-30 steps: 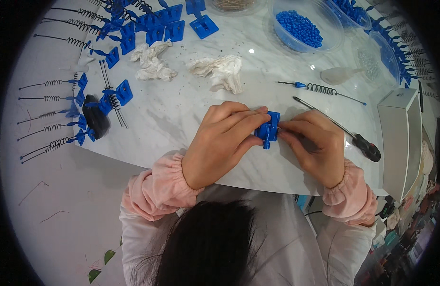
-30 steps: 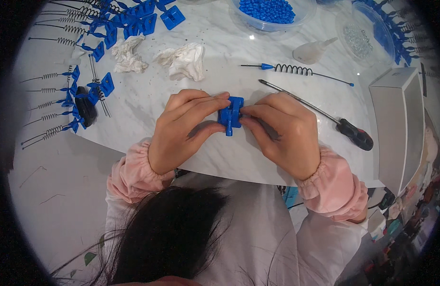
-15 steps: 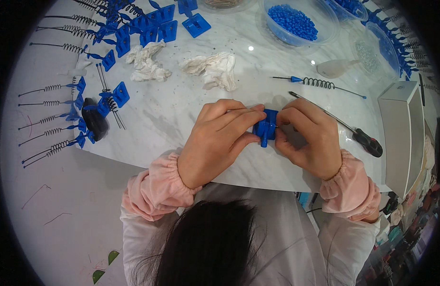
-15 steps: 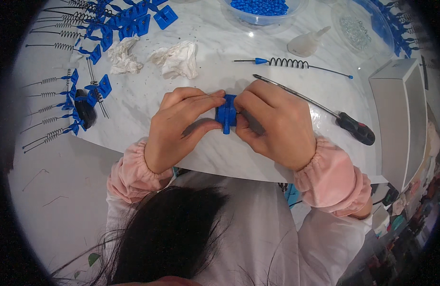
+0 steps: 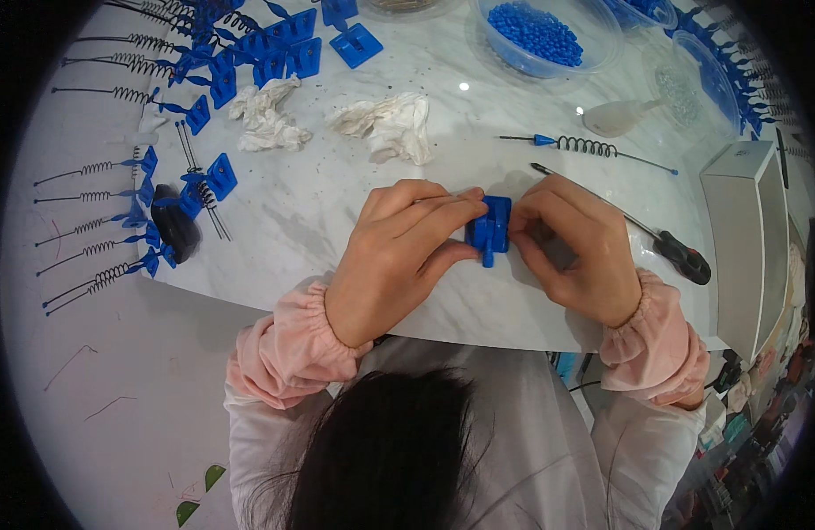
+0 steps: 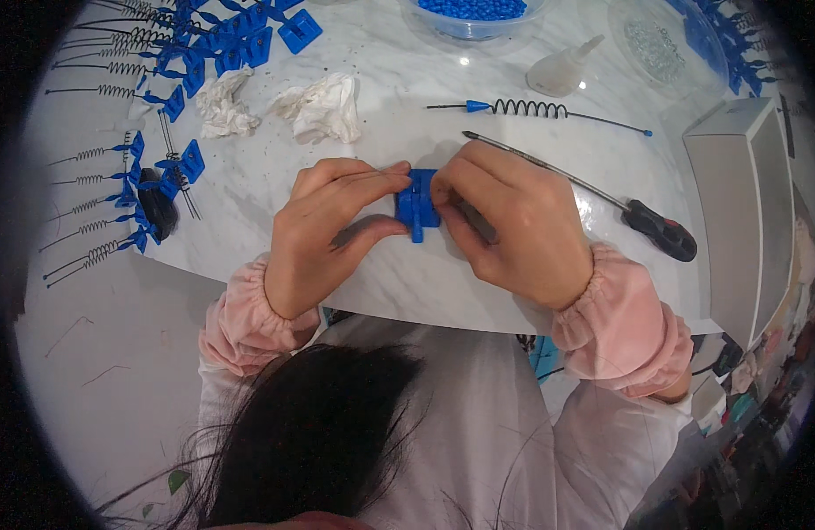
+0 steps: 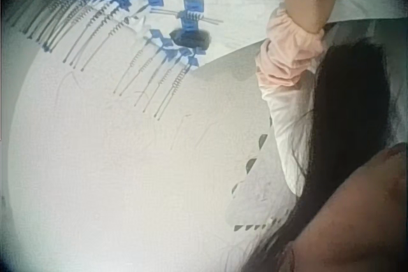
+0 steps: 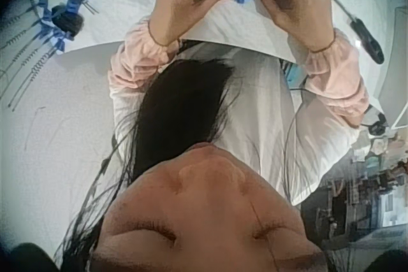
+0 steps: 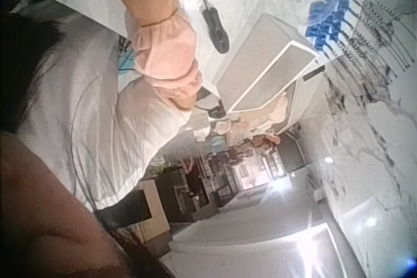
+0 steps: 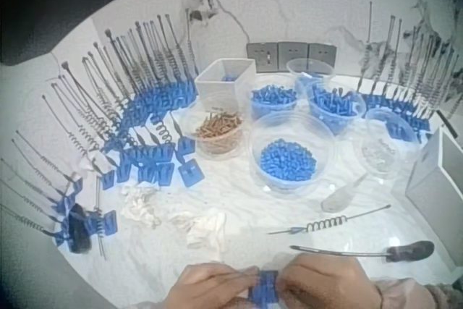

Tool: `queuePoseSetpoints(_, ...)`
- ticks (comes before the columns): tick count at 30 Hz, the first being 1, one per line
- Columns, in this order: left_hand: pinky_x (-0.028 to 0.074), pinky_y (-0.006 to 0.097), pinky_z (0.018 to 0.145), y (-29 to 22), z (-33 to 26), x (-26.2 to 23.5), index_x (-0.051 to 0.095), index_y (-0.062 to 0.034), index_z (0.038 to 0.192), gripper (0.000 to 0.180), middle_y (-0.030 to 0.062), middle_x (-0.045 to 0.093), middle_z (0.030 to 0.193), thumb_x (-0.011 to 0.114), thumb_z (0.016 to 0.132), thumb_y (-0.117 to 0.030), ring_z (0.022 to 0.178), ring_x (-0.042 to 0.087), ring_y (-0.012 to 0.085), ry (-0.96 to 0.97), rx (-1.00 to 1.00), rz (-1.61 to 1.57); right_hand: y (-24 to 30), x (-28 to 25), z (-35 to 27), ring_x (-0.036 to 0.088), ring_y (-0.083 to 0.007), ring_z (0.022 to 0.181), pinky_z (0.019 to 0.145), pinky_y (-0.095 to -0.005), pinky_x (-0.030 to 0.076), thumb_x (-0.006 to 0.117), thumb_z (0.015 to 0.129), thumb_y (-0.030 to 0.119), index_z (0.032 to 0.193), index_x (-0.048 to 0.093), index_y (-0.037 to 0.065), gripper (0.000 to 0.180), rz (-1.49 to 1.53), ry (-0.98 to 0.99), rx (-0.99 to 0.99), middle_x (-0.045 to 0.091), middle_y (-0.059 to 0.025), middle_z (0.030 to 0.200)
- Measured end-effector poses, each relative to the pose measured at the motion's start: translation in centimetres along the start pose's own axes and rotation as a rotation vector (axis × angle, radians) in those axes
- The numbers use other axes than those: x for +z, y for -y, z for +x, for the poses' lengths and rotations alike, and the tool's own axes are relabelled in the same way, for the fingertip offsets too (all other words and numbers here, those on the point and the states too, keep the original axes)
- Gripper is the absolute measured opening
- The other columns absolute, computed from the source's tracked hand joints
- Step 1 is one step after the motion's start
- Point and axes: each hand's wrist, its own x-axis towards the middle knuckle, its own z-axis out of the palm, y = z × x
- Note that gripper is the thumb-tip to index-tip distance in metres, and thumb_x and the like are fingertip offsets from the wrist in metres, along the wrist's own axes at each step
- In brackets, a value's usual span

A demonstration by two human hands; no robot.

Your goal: The person assembles small plastic and metal electronic or mechanical parts by hand, securing them with small screws using a screwdriver and applying adhesive from a glue bottle.

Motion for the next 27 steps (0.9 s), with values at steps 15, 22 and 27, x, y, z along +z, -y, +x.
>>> queuePoseSetpoints(15, 0.047, 0.032, 0.088, 0.1, -0.2, 0.1, 0.07, -0.0063, 0.115, 0.05, 0.0042, 0.073, 0.118, 0.083, 0.067, -0.004, 0.101, 0.064, 0.0233, -0.012, 0.0, 0.002, 0.8, -0.5, 0.1, 0.068, -0.0238, 0.073, 0.062, -0.0319, 0.054, 0.077, 0.076, 0.004, 0.102, 0.07, 0.005, 0.028, 0.047, -0.013, 0.051, 0.065, -0.008, 0.095)
queuePoseSetpoints(22, 0.049, 0.033, 0.086, 1.2, 0.2, -0.5, 0.071, -0.0061, 0.113, 0.044, 0.0061, 0.072, 0.115, 0.079, 0.07, -0.001, 0.099, 0.064, 0.0249, 0.016, 0.047, -0.013, 0.5, -0.1, 0.1, 0.068, -0.0239, 0.079, 0.066, -0.0331, 0.055, 0.082, 0.071, 0.008, 0.107, 0.072, 0.01, 0.038, -0.033, -0.003, 0.009, 0.066, -0.0062, 0.101)
queuePoseSetpoints(27, 0.05, 0.034, 0.084, 1.2, 0.6, 0.1, 0.073, -0.0049, 0.109, 0.037, 0.0081, 0.072, 0.108, 0.077, 0.072, 0.002, 0.095, 0.065, 0.0263, -0.027, 0.102, -0.006, 0.5, 0.2, 0.0, 0.068, -0.0253, 0.078, 0.066, -0.0337, 0.055, 0.08, 0.072, 0.007, 0.107, 0.072, 0.01, 0.036, -0.008, -0.014, 0.028, 0.066, -0.0065, 0.101)
